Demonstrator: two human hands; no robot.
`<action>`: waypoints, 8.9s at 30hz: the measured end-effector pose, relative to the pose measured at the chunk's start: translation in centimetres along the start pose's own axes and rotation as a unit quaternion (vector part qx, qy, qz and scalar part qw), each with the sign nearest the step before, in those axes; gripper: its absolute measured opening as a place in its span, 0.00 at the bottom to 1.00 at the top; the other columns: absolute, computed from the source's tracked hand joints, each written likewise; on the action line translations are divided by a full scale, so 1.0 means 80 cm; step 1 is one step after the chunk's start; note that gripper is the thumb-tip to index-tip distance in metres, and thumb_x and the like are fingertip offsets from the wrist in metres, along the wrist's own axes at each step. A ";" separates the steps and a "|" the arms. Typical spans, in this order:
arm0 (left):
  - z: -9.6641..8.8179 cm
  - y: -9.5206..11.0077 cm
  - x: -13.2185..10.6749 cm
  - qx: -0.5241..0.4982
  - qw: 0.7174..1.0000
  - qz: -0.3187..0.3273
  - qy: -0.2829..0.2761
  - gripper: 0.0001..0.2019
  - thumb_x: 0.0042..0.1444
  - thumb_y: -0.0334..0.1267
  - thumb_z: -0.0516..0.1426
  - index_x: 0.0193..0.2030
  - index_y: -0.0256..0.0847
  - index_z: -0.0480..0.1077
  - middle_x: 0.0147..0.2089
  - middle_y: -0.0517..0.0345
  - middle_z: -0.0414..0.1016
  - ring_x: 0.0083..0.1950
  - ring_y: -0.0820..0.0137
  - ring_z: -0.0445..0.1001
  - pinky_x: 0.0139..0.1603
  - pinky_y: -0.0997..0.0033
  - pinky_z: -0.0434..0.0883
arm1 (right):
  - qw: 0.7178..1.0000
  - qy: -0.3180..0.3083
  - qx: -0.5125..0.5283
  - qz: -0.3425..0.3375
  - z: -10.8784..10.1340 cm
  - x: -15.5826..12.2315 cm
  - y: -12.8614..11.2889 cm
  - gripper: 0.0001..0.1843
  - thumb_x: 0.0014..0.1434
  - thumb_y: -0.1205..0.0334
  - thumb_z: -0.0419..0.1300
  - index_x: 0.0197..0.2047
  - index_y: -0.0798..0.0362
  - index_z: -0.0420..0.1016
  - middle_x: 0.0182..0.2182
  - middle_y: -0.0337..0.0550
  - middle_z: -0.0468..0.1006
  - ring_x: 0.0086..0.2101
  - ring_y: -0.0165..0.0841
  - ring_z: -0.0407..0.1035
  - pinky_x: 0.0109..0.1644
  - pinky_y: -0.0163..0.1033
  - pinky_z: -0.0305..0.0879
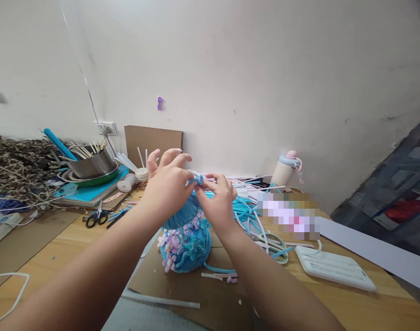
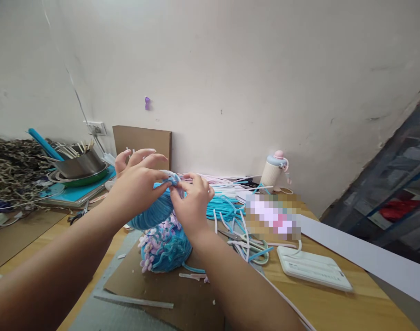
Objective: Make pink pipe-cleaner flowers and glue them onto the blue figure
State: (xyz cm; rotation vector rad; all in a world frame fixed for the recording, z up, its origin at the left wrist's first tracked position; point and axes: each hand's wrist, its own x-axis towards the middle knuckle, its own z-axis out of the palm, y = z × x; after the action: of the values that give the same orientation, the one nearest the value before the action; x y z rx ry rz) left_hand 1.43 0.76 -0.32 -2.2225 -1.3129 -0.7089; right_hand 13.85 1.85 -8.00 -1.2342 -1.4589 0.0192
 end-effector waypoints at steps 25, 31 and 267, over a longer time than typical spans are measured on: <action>-0.037 -0.012 -0.031 -0.099 0.981 -0.083 0.142 0.08 0.55 0.39 0.57 0.41 0.48 0.74 0.52 0.56 0.71 0.58 0.57 0.63 0.63 0.47 0.49 | 0.997 -0.002 0.065 -0.038 -0.047 -0.013 0.025 0.06 0.56 0.67 0.55 0.35 0.51 0.73 0.40 0.44 0.72 0.46 0.38 0.66 0.55 0.47 0.56; 0.000 0.055 -0.144 -0.268 0.945 0.030 0.183 0.24 0.46 0.24 0.56 0.49 0.52 0.67 0.45 0.58 0.71 0.47 0.65 0.70 0.51 0.61 0.67 | 0.989 -0.115 0.089 0.003 -0.051 -0.005 0.078 0.08 0.53 0.68 0.54 0.36 0.52 0.73 0.37 0.44 0.74 0.41 0.36 0.68 0.48 0.43 0.62; 0.105 0.039 -0.043 -0.613 0.707 -0.342 0.090 0.12 0.50 0.42 0.60 0.37 0.37 0.71 0.27 0.60 0.72 0.26 0.74 0.68 0.28 0.76 0.64 | 0.986 -0.150 0.050 -0.056 -0.013 0.019 0.037 0.05 0.55 0.61 0.58 0.30 0.50 0.73 0.33 0.41 0.78 0.40 0.37 0.70 0.46 0.43 0.59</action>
State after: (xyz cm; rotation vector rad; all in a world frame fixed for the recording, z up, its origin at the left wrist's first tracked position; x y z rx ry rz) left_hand 4.44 2.38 -9.31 -2.2219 -1.8384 -2.6480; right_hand 16.90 3.54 -8.44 -1.0995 -1.7651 0.2077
